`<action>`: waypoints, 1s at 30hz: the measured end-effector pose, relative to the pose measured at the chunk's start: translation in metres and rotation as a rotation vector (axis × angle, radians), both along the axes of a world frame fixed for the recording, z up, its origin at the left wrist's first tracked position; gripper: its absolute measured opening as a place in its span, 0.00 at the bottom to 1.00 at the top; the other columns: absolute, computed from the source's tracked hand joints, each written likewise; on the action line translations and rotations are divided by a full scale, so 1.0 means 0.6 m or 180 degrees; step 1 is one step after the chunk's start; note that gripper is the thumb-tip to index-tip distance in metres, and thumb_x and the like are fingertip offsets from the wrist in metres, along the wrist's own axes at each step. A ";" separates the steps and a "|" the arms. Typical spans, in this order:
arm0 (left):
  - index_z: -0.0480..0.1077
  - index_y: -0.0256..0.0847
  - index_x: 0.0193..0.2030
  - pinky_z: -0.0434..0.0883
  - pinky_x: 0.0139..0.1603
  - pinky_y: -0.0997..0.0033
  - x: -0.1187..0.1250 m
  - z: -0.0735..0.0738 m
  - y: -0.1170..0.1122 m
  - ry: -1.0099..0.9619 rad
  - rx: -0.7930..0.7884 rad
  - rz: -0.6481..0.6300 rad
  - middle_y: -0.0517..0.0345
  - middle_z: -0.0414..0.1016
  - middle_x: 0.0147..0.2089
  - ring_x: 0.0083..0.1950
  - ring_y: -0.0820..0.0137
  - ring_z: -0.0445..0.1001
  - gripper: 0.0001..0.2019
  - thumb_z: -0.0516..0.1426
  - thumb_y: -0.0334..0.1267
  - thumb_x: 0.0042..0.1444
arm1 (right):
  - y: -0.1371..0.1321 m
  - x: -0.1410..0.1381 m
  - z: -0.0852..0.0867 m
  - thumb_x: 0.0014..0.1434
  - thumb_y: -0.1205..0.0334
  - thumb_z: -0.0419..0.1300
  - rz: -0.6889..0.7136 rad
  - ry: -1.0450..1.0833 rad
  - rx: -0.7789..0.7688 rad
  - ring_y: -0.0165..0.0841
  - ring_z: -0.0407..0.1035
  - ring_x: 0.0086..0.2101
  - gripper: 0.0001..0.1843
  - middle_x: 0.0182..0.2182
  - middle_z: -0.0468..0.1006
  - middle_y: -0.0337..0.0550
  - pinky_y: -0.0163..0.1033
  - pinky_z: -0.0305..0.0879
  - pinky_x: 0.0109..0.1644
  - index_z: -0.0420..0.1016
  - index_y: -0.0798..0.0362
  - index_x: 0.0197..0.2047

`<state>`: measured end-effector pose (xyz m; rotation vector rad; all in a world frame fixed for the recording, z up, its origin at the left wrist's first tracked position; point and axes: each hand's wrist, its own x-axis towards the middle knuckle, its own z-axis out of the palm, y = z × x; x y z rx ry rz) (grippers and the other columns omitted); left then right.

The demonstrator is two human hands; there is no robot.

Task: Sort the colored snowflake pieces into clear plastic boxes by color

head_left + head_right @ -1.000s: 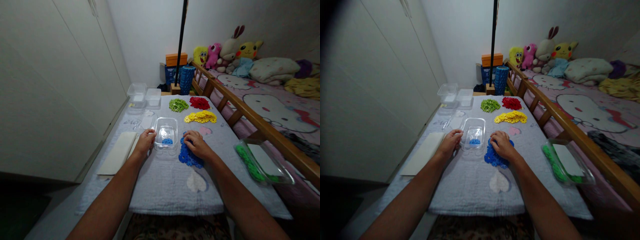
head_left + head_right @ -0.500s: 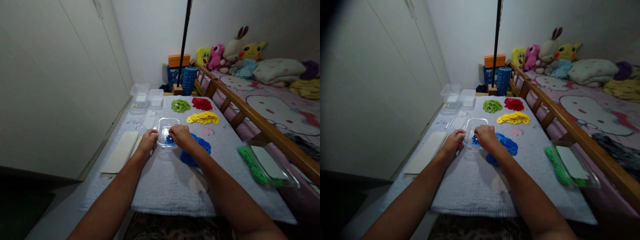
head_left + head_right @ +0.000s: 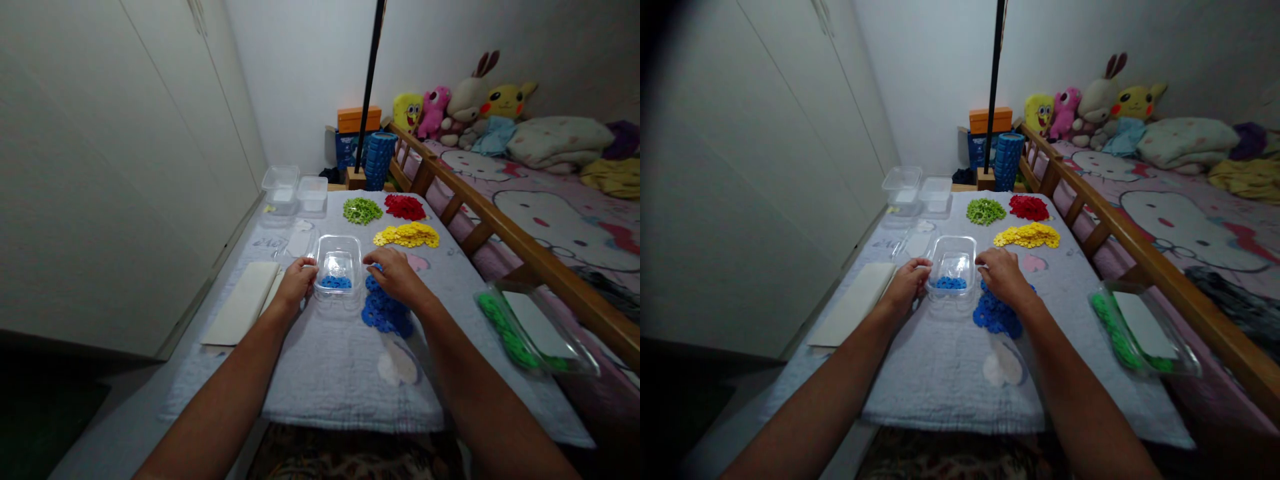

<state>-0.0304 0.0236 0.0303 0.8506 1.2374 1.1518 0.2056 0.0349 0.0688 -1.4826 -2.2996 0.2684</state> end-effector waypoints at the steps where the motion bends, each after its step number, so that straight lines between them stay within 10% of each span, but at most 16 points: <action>1: 0.65 0.42 0.38 0.48 0.17 0.79 0.000 0.001 0.000 -0.0013 -0.0002 0.0015 0.72 0.58 0.18 0.15 0.80 0.52 0.14 0.61 0.37 0.43 | -0.005 0.011 -0.002 0.61 0.66 0.60 0.0009 -0.0034 -0.0048 0.43 0.68 0.47 0.08 0.43 0.79 0.48 0.48 0.58 0.51 0.79 0.50 0.42; 8: 0.65 0.42 0.38 0.48 0.17 0.79 -0.002 0.001 0.001 -0.0017 0.0035 0.0164 0.72 0.58 0.18 0.15 0.81 0.50 0.14 0.60 0.36 0.42 | -0.036 0.037 -0.034 0.54 0.59 0.68 0.0167 -0.0391 -0.0448 0.47 0.64 0.50 0.11 0.48 0.74 0.48 0.53 0.59 0.55 0.81 0.46 0.42; 18: 0.65 0.41 0.39 0.49 0.16 0.80 -0.002 -0.003 0.003 -0.0003 0.0061 0.0167 0.73 0.57 0.18 0.16 0.80 0.50 0.15 0.60 0.37 0.41 | -0.075 0.031 -0.055 0.45 0.38 0.71 0.0283 -0.0882 -0.0439 0.61 0.45 0.68 0.50 0.69 0.57 0.60 0.70 0.40 0.68 0.66 0.48 0.67; 30: 0.66 0.41 0.39 0.49 0.17 0.80 -0.004 -0.006 0.004 -0.0012 0.0019 0.0165 0.72 0.59 0.18 0.15 0.81 0.52 0.15 0.60 0.38 0.43 | -0.110 0.019 -0.099 0.66 0.49 0.58 0.0298 -0.0764 0.0620 0.51 0.60 0.61 0.21 0.59 0.73 0.55 0.62 0.42 0.69 0.74 0.52 0.56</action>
